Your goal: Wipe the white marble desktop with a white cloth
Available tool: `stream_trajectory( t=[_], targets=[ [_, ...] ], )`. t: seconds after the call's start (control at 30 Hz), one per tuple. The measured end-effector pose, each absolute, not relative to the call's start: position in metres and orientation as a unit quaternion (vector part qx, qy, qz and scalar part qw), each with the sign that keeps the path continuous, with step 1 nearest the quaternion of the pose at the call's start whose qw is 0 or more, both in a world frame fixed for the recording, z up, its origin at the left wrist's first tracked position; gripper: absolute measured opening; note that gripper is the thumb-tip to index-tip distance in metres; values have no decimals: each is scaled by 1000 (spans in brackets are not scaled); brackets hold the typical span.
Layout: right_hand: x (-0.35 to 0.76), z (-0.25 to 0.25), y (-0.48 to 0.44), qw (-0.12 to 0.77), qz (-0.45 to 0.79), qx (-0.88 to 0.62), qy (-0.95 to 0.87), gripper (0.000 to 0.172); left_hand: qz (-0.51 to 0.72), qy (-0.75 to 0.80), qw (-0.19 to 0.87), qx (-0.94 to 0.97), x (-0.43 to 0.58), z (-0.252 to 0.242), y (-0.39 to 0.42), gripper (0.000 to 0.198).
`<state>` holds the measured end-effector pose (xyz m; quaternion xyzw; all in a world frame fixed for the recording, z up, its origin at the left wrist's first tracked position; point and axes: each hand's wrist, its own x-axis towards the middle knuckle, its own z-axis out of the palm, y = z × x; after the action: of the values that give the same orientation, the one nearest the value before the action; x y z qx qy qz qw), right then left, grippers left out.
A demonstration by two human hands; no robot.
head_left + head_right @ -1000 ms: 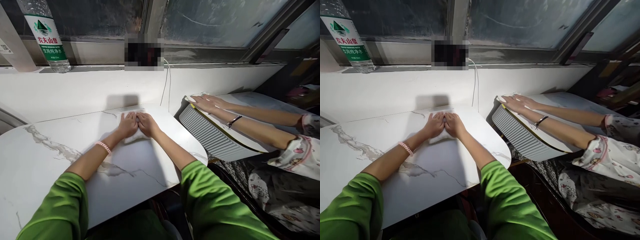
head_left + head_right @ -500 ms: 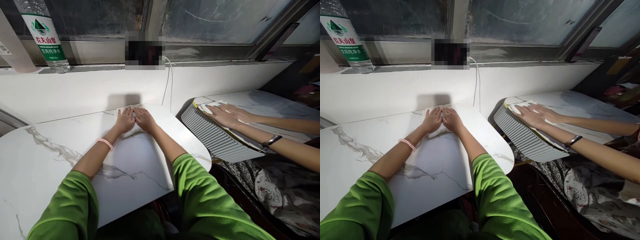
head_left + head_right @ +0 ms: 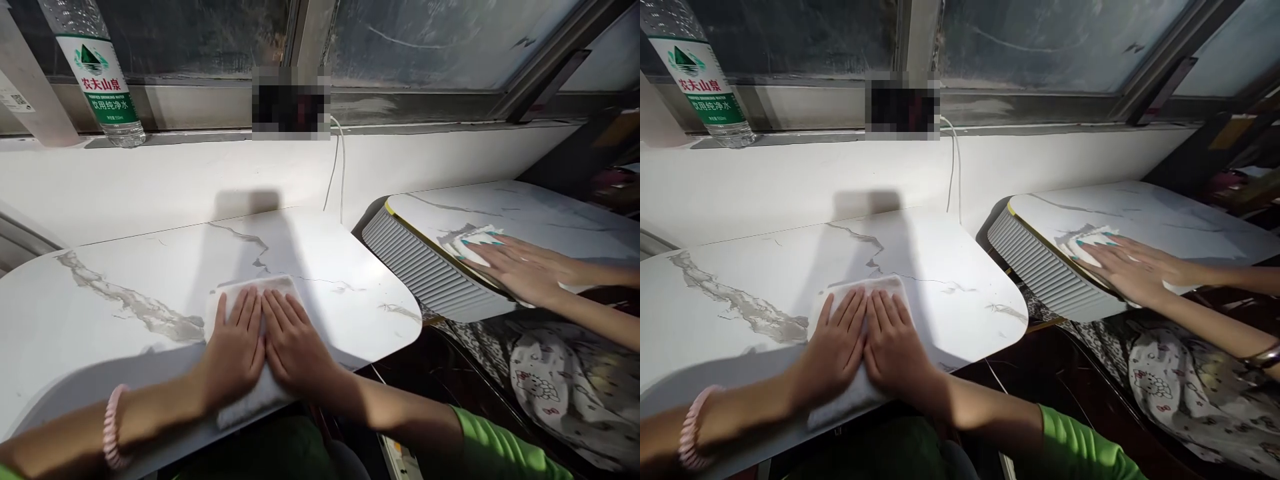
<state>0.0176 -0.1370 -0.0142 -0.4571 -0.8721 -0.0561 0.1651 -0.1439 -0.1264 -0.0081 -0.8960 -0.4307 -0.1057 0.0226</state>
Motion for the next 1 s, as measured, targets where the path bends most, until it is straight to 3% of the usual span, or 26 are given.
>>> stream_trajectory(
  t=[0.3,0.7,1.0],
  targets=[
    [10,-10,-113,154,7,-446,-881,66,-96,-455,22,-885,-152,-13,-115,60],
    [-41,-3,63,165,12,-488,-857,49,-43,-528,0,-848,-186,3,60,55],
    [-39,-21,80,188,-8,-452,-872,52,-61,-560,6,-826,-182,-4,54,55]
  ],
)
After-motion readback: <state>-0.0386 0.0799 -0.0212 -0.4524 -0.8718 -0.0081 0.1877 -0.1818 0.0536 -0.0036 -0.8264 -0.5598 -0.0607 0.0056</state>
